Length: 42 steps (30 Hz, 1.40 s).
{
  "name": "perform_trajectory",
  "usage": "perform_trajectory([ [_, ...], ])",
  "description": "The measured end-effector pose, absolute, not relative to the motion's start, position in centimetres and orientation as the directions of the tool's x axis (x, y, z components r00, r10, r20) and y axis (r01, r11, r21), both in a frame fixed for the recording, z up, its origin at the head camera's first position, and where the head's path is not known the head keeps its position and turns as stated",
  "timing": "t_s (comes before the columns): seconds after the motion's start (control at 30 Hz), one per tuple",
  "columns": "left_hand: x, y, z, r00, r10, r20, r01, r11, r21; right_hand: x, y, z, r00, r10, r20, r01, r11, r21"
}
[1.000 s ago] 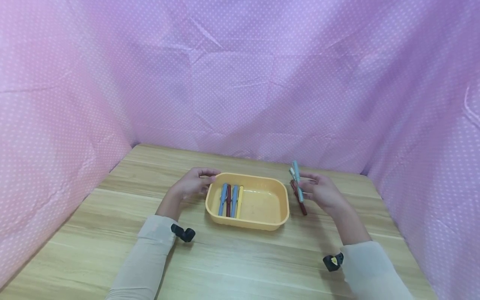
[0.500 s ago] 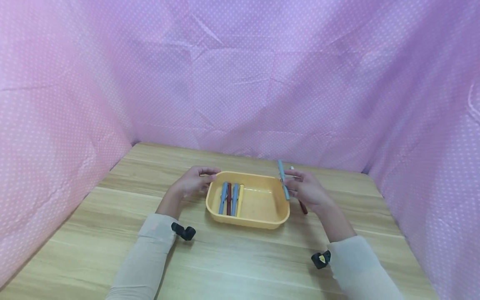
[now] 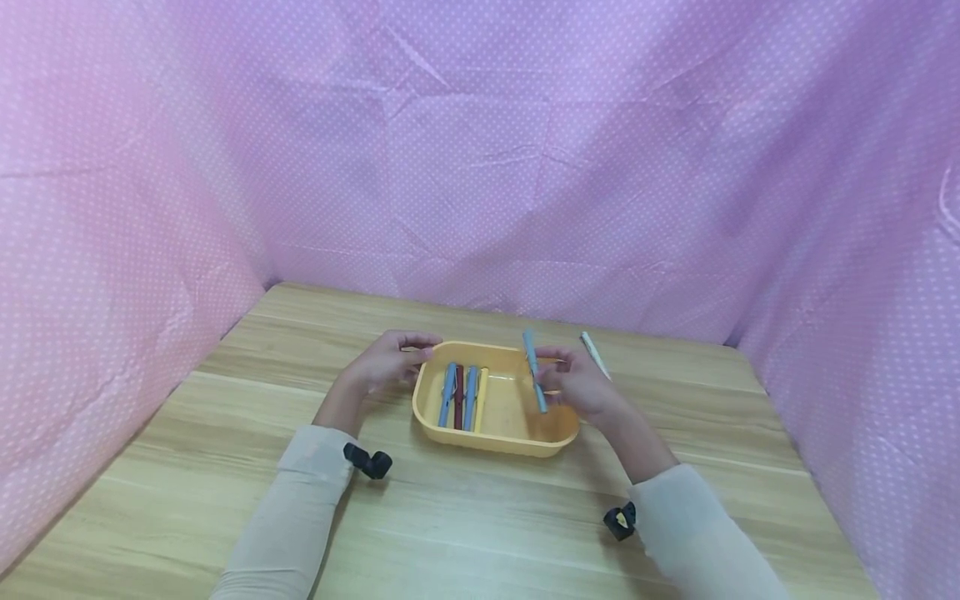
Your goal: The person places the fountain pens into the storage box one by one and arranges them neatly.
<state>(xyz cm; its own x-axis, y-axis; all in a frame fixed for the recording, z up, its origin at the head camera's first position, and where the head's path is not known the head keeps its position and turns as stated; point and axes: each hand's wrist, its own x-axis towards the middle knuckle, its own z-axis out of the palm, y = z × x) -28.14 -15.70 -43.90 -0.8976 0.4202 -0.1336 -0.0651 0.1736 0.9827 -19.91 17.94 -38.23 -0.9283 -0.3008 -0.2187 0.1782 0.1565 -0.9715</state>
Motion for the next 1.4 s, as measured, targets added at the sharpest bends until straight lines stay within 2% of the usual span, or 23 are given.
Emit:
perform_trajectory([
  [0.4,-28.2,-15.9,-43.5,-0.890,0.438,-0.123,-0.058,0.159,0.986,-19.9,15.6,-39.9,-0.914,-0.303,-0.269,0.217,0.194,-0.957],
  [0.7,-29.7,-16.2,-44.0,-0.879,0.462,-0.114,-0.051,0.148,0.988,-20.3,13.9,-40.6,-0.906,-0.320,-0.276,0.223,0.191,-0.956],
  [1.03,-30.8,-16.4,-44.2,-0.871,0.480,-0.102,-0.039,0.141,0.989,-21.4,12.7,-41.8,-0.901,-0.285,-0.328,0.285,0.183,-0.941],
  [1.4,-31.6,-16.5,-44.3,-0.871,0.481,-0.102,-0.032,0.152,0.988,-22.3,11.7,-42.6,-0.873,-0.197,-0.447,0.423,0.154,-0.893],
])
